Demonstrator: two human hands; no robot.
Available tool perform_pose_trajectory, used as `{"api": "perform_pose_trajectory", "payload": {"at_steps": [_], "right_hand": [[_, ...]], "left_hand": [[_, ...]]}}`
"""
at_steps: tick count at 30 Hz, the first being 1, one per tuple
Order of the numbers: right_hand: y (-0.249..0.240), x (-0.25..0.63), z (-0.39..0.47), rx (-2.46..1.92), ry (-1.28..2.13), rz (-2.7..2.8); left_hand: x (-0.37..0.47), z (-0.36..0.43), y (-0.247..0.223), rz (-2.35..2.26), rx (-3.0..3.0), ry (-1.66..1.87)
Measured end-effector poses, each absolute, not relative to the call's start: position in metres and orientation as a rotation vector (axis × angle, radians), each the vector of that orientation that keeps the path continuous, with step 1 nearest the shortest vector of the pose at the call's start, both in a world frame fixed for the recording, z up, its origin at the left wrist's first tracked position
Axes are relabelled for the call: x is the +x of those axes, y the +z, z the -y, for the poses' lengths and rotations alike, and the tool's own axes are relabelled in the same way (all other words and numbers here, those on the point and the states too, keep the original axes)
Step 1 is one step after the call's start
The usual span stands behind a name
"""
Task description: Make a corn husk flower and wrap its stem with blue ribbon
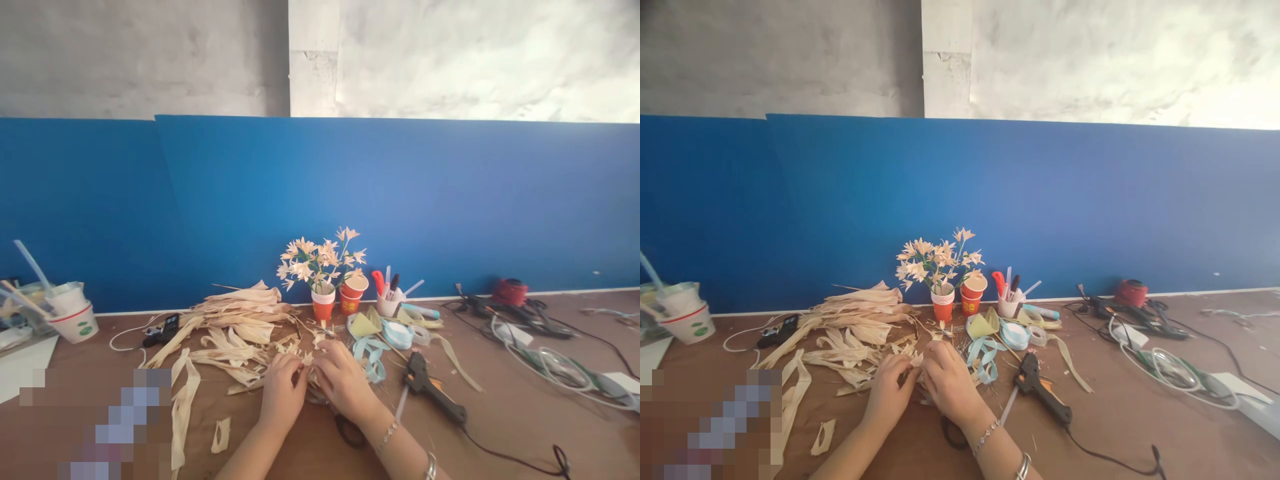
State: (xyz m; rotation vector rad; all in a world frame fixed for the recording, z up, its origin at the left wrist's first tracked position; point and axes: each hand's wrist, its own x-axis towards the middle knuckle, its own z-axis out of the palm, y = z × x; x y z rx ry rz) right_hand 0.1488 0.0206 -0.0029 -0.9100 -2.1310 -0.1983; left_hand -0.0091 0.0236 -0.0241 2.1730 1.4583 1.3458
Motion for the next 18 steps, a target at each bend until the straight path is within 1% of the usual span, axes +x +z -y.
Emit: {"api": "perform_pose_trajectory", "payload": {"at_steps": [3,11,14,18], "right_hand": [[-0.001,0.151,-0.018,-0.936,-0.112,2.082],[-0.011,0.144,-0.014,-0.841,-0.044,1.945],[-0.013,0.139,-0.013,-0.862,0.030,1.984],[-0.014,0.137,-0.013,-0.895,0.160,1.985]], "left_hand": [[-0.010,-0.028,-0.026,-1.370,1.932,1.401],[-0.009,-0.027,-0.024,-0.938,0.858,1.452],[-0.007,-0.025,-0.021,-0.789,0.699,1.405],[-0.008,-0.024,-0.020,-0.728,0.703,1.323]]}}
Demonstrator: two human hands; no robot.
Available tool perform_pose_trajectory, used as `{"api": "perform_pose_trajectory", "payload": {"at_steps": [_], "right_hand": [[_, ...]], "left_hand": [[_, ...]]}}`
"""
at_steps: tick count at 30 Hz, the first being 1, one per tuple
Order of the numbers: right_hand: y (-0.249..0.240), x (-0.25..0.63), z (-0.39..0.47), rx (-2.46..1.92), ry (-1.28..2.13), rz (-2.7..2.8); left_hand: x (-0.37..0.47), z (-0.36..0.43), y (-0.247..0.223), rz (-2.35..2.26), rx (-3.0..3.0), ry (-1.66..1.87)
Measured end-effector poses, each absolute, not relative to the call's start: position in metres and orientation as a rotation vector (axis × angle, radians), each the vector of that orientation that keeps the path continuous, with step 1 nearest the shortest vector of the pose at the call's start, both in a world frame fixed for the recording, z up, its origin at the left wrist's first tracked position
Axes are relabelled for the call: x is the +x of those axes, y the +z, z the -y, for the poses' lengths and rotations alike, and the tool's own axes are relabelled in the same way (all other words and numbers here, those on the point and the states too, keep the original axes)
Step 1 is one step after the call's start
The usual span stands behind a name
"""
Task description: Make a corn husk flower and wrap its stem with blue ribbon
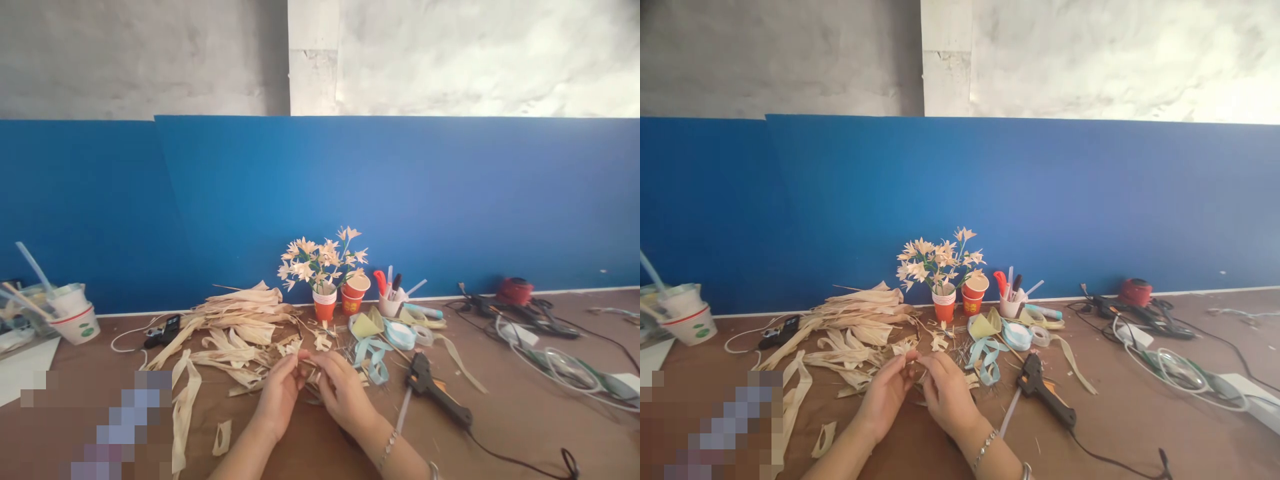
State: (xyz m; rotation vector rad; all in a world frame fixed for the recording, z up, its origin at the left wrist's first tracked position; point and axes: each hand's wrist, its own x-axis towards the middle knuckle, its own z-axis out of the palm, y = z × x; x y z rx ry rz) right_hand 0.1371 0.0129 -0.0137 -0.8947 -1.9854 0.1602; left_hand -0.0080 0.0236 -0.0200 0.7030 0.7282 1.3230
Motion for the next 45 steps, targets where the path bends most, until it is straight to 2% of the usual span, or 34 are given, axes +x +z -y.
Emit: {"api": "perform_pose_trajectory", "payload": {"at_steps": [11,22,28,35,45], "right_hand": [[-0.015,0.131,-0.015,-1.014,0.351,1.866],[-0.015,0.144,-0.022,-1.167,0.186,1.821],[-0.018,0.148,-0.019,-1.041,0.243,1.665],[-0.016,0.144,-0.021,-0.948,0.037,1.724],[-0.014,0.141,-0.012,-1.018,-0.077,1.941]], "left_hand": [[-0.004,-0.019,-0.024,-0.720,0.812,1.171],[-0.033,-0.039,-0.011,-0.730,0.472,1.681],[-0.030,-0.036,-0.015,-0.641,0.478,1.522],[-0.021,-0.027,-0.019,-0.566,0.448,1.289],[-0.018,-0.026,-0.024,-0.604,0.479,1.247]]}}
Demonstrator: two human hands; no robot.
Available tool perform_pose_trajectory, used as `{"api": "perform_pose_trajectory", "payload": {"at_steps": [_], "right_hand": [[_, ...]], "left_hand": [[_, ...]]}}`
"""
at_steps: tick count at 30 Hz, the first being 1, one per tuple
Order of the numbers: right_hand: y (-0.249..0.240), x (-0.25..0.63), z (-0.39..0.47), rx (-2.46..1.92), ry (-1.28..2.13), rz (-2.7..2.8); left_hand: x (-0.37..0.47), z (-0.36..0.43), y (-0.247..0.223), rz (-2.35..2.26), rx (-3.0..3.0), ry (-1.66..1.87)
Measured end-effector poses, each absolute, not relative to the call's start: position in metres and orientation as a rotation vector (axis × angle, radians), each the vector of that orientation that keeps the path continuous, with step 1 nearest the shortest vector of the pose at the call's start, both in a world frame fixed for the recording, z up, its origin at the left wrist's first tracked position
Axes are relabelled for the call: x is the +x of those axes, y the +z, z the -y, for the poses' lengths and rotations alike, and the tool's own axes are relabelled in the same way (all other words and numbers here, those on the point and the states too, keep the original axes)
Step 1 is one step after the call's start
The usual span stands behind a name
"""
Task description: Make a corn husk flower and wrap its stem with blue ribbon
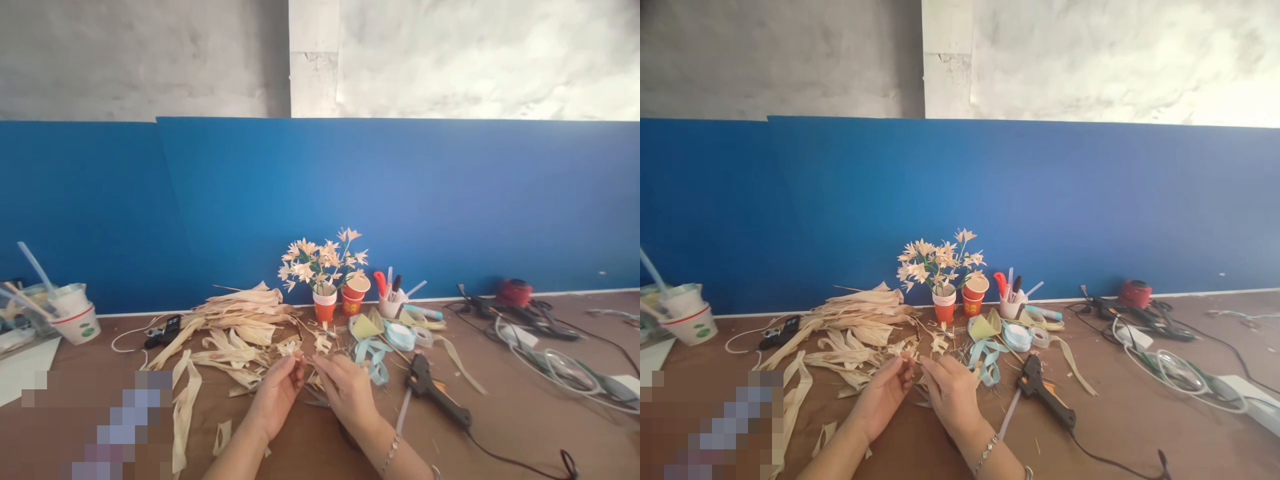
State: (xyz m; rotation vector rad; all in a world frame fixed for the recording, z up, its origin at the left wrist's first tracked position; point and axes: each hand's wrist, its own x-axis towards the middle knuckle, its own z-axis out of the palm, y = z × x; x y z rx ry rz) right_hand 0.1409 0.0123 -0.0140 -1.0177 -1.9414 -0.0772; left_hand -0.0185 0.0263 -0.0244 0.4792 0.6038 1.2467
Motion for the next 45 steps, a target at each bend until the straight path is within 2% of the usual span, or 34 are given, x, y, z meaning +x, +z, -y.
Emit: {"api": "perform_pose_trajectory", "payload": {"at_steps": [11,34,45], "right_hand": [[-0.014,0.138,-0.009,-1.155,0.005,2.085],[-0.012,0.135,-0.008,-1.183,0.023,2.097],[-0.014,0.136,-0.008,-1.149,0.102,2.075]], "left_hand": [[-0.014,-0.024,-0.020,-0.628,0.588,1.224],[-0.010,-0.021,-0.020,-0.709,0.645,1.250],[-0.006,-0.020,-0.023,-0.829,0.871,1.292]]}}
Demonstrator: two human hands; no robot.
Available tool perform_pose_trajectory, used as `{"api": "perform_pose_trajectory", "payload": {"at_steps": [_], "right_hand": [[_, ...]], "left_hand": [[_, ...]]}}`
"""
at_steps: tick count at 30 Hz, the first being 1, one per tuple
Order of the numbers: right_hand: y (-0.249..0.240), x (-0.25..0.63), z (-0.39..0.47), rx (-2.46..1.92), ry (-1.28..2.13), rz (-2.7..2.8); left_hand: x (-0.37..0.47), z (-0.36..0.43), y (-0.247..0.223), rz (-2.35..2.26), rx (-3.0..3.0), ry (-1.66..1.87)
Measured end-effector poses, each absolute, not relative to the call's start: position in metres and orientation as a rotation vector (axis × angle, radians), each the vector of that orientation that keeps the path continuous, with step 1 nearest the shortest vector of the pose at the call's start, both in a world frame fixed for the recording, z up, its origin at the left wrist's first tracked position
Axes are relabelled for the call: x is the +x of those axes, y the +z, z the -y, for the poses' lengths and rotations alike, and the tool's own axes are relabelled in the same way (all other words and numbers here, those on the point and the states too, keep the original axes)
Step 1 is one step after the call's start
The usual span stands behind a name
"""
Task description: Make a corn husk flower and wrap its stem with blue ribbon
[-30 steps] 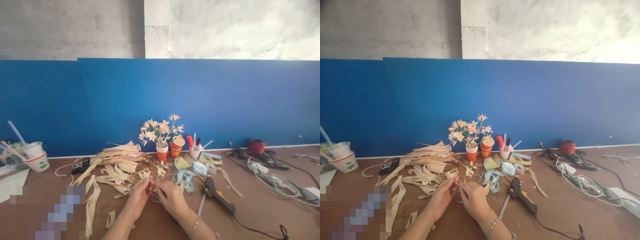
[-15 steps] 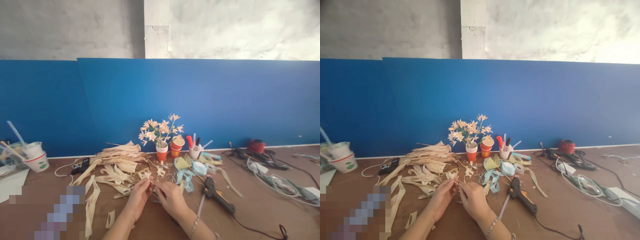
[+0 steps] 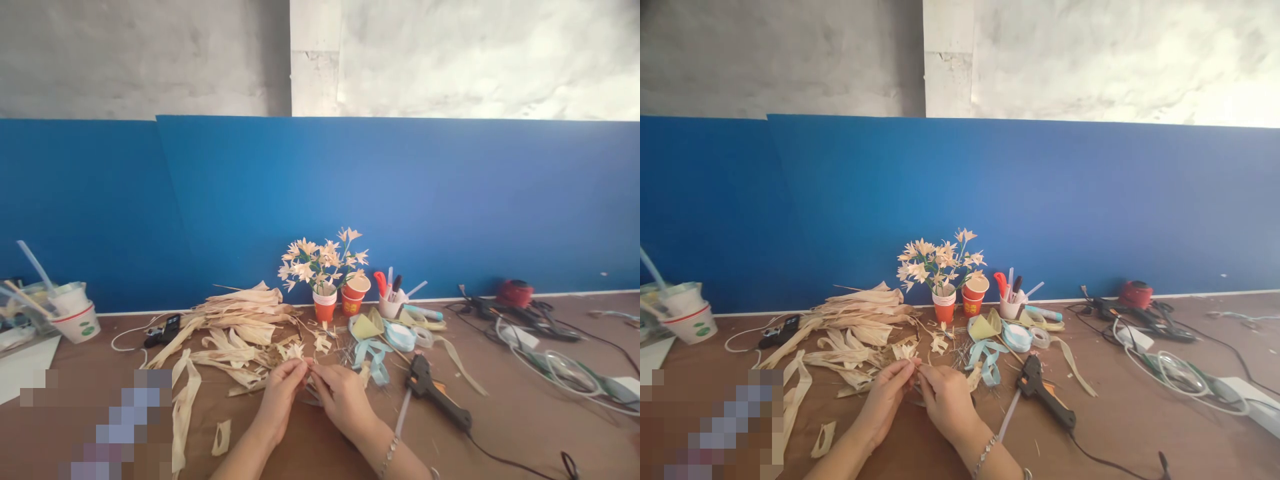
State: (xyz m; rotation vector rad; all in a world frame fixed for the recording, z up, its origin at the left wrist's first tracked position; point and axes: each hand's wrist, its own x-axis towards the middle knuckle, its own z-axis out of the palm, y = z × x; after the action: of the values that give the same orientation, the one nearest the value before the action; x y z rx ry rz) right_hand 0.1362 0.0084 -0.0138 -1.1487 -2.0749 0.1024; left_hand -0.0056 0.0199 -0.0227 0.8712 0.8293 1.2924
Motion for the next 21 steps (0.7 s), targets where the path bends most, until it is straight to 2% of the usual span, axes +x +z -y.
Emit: {"api": "perform_pose_trajectory", "payload": {"at_steps": [21], "right_hand": [[-0.0174,0.1359,-0.0113,-1.190,0.105,2.132]], "left_hand": [[-0.0067,-0.0190,-0.0177,-1.032,1.404,1.454]]}}
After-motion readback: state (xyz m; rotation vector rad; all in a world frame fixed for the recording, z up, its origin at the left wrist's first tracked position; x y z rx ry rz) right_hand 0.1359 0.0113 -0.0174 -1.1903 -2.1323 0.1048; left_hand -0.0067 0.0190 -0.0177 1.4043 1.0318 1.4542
